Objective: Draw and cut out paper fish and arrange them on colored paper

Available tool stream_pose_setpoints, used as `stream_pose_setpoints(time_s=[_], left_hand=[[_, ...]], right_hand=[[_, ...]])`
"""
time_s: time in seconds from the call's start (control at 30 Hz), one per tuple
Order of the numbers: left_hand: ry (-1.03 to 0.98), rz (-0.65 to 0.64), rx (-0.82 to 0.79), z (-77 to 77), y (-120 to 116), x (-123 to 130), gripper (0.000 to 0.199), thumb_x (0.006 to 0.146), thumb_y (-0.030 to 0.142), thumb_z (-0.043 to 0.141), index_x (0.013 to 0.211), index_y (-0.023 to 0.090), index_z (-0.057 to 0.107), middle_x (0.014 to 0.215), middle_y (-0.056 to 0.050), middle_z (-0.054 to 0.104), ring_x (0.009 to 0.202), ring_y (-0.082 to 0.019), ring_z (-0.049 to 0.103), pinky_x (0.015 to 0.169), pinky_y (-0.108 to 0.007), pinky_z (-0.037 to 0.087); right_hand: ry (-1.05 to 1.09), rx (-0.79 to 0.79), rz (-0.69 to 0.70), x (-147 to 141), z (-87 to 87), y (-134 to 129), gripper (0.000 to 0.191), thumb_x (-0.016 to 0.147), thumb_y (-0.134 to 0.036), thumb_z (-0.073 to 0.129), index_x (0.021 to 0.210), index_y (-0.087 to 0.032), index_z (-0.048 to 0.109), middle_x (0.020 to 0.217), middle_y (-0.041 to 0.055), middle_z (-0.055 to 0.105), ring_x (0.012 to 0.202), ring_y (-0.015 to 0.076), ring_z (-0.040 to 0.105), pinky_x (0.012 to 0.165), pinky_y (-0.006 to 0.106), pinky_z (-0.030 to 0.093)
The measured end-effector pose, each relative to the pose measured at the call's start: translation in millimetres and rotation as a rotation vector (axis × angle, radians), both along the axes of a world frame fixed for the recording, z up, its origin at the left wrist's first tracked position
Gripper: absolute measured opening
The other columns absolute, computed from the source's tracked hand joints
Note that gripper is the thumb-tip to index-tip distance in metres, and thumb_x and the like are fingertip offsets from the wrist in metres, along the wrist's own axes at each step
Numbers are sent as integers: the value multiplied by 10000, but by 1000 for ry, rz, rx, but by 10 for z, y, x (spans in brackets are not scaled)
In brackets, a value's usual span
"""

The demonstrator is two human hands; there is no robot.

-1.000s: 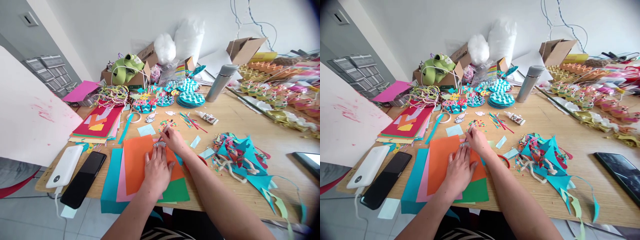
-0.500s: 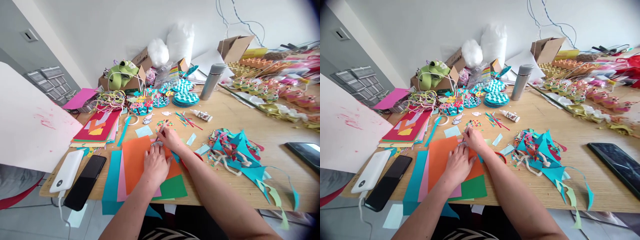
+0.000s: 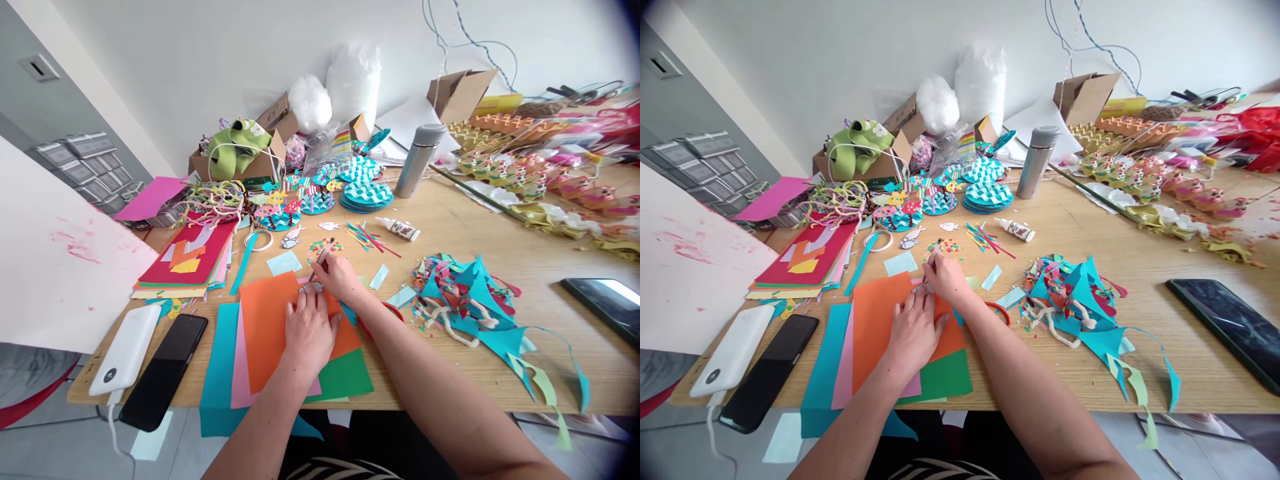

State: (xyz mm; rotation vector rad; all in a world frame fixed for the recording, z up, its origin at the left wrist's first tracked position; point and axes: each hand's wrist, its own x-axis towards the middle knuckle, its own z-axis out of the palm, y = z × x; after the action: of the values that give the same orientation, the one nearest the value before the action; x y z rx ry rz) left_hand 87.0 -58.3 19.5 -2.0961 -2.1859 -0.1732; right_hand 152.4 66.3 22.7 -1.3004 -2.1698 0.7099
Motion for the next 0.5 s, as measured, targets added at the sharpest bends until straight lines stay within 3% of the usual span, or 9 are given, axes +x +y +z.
stream_pose_setpoints(time_s=[0.5], left_hand=[[8,0,2,-16,2,10,430,940,435,434,1214,129,563,1361,-167,518,1164,-299,490,899,-479,443]], right_hand=[[-83,31,-81,13,43,-10,179,917,-294,480,804,-174,550,734,77,686,659,176,623,587,240,341]])
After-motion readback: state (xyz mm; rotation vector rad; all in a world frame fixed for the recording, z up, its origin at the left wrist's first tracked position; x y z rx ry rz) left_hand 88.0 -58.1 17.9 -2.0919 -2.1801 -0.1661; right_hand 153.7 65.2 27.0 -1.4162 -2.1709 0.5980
